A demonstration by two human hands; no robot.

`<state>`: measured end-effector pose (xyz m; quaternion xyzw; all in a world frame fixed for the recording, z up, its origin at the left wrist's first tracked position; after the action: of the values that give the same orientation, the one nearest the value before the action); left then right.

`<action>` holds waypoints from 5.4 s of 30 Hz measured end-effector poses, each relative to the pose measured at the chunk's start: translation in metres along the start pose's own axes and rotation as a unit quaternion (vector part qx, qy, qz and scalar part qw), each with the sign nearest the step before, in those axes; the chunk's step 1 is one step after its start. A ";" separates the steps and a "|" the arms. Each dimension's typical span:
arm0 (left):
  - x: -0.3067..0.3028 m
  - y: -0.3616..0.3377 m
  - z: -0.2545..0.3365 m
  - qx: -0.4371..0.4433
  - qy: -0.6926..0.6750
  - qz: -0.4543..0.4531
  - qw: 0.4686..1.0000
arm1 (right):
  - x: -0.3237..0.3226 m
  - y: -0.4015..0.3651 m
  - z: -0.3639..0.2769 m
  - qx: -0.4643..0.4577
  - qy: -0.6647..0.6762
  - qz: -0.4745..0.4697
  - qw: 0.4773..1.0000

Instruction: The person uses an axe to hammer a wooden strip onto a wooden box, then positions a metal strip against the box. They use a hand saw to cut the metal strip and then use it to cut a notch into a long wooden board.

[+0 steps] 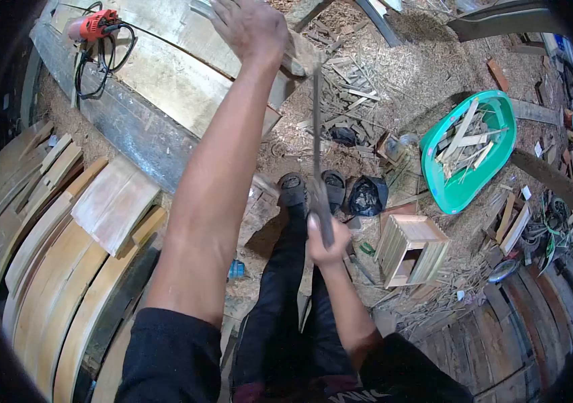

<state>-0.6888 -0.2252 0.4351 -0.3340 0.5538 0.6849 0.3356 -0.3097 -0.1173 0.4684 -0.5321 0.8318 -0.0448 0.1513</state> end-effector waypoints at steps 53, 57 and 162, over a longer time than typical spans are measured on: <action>-0.036 -0.028 0.014 0.136 -0.127 -0.167 0.968 | 0.017 0.033 -0.026 0.083 0.103 0.030 0.991; -0.033 -0.028 0.012 0.107 -0.114 -0.161 0.974 | 0.018 0.055 -0.041 0.101 0.074 -0.047 0.991; -0.686 0.060 0.035 0.405 -0.546 -0.069 0.730 | -0.180 -0.158 -0.523 -0.187 0.062 0.073 0.978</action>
<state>-0.3635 -0.2617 1.0419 0.2272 0.4752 0.4353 0.7301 -0.2586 -0.0685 1.0393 -0.4848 0.8700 0.0898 -0.0005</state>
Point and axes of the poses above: each hand's wrist, its own y-axis towards the middle knuckle, its own x-axis out of the palm, z = x × y, the point moved 5 cm from there along y, towards the middle knuckle, and after that the axes turned 2 degrees about z, right-handed, at the moved point
